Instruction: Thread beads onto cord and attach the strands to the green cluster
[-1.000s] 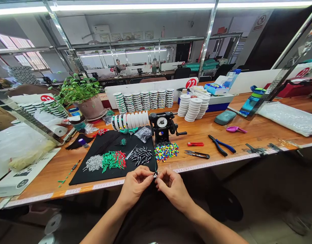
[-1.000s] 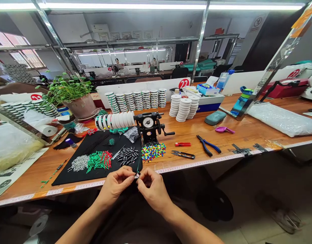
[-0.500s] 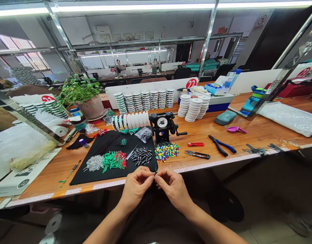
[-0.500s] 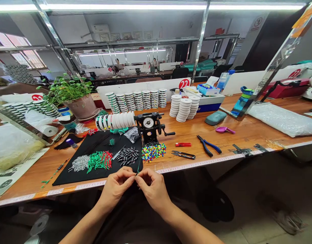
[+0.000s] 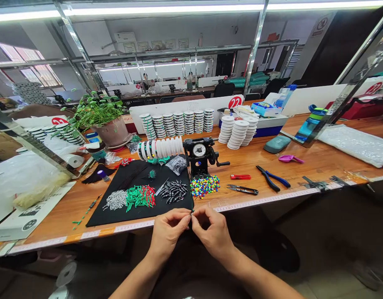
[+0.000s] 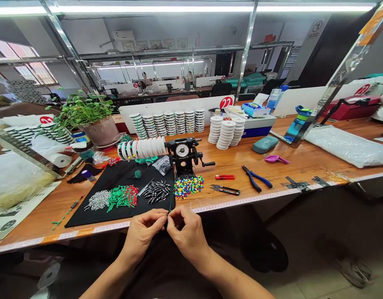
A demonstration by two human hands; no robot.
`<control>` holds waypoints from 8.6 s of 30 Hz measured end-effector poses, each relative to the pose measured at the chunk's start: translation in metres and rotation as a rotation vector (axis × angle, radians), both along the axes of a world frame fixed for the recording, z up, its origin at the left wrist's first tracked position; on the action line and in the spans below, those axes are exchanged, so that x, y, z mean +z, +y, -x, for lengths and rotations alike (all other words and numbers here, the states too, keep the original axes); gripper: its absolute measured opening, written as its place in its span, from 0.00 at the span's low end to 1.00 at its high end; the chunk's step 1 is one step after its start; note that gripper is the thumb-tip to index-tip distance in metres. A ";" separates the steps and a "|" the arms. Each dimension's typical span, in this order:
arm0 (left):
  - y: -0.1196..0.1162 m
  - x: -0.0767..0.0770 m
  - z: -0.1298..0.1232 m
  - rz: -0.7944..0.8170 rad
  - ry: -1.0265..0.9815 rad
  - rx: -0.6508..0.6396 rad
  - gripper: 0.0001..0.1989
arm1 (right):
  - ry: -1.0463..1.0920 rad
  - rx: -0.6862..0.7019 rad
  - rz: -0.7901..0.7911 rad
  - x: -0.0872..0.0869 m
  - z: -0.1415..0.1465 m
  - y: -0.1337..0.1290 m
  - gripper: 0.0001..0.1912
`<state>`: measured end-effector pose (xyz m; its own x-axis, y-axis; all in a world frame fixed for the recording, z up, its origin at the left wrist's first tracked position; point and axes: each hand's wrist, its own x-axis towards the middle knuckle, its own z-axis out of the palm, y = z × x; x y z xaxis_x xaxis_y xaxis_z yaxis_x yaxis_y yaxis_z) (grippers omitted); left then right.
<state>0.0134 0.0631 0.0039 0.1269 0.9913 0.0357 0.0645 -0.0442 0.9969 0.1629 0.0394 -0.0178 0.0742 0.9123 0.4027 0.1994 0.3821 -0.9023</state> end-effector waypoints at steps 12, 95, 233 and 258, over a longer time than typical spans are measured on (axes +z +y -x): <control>0.002 0.001 0.002 -0.072 -0.048 -0.040 0.05 | 0.166 0.167 0.174 -0.001 -0.008 -0.001 0.07; 0.010 0.013 0.008 -0.320 0.387 -0.049 0.08 | 0.025 0.073 -0.407 -0.005 -0.013 0.024 0.05; -0.071 -0.015 0.013 -0.556 0.312 0.081 0.09 | 0.219 0.104 -0.111 -0.006 0.008 -0.039 0.09; -0.080 -0.024 0.018 -0.535 0.269 0.021 0.10 | 0.305 0.107 -0.093 -0.007 0.017 -0.050 0.08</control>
